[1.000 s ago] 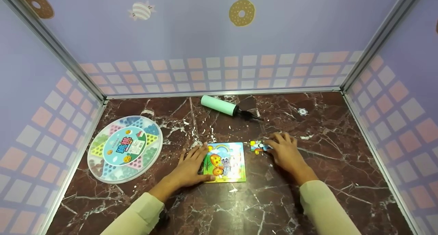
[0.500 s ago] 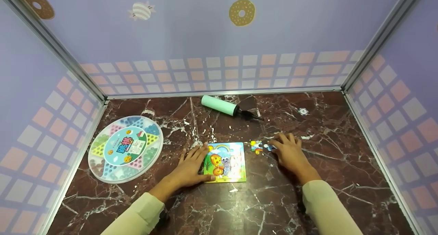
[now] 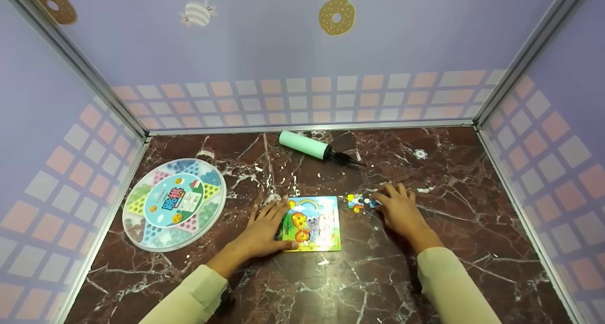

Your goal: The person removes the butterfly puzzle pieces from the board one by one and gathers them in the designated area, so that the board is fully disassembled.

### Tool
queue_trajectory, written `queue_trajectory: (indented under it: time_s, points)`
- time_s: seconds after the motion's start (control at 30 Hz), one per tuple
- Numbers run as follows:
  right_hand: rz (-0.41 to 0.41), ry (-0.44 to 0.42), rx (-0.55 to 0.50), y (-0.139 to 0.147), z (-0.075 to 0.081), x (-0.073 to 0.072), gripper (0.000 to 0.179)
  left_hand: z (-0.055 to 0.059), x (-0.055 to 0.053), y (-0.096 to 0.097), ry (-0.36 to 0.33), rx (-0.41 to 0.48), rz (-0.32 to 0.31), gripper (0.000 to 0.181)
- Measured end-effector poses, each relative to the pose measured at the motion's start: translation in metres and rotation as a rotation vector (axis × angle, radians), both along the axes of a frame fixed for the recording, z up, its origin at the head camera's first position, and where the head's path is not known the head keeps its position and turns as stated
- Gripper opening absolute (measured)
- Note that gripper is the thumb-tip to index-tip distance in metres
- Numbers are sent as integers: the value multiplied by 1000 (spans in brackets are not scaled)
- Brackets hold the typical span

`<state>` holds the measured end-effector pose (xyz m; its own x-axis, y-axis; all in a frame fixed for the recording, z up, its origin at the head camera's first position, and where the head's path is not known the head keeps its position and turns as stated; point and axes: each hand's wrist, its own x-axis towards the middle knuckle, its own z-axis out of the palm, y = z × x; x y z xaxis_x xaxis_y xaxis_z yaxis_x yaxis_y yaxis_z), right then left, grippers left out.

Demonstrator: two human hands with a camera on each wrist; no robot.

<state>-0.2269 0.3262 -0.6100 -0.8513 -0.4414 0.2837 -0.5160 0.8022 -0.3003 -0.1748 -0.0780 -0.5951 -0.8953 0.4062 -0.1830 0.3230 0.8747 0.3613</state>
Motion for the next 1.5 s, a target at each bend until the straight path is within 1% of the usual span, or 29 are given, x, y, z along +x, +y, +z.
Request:
queue_trajectory:
  time_s: [0.2,0.57,0.77,1.0,1.13,1.27,1.37,1.5]
  points:
    - [-1,-11,11,-1,1,0,33,-2,-1,-1,5,-10,0,116]
    - [-8,-31,0,0,1,1,34,-2,-1,0,10,-5,-1,116]
    - [-17,-52,-5,0,1,2,35,-3,-2,0,2,-8,0,117]
    - [-12,-37,-17,-1,2,2,36,-2,-1,0,-14,0,7,115]
    - [-18,-36,-15,-4,4,0,36,-1,-1,-1,-14,7,11,116]
    - [-19,-54,5,-10,6,-1,39,0,-1,-1,-10,7,13,116]
    - [-9,-55,24,-15,7,-2,42,0,-1,0,-1,6,10,117]
    - [2,-55,35,-24,7,-3,42,-1,-1,0,7,3,7,117]
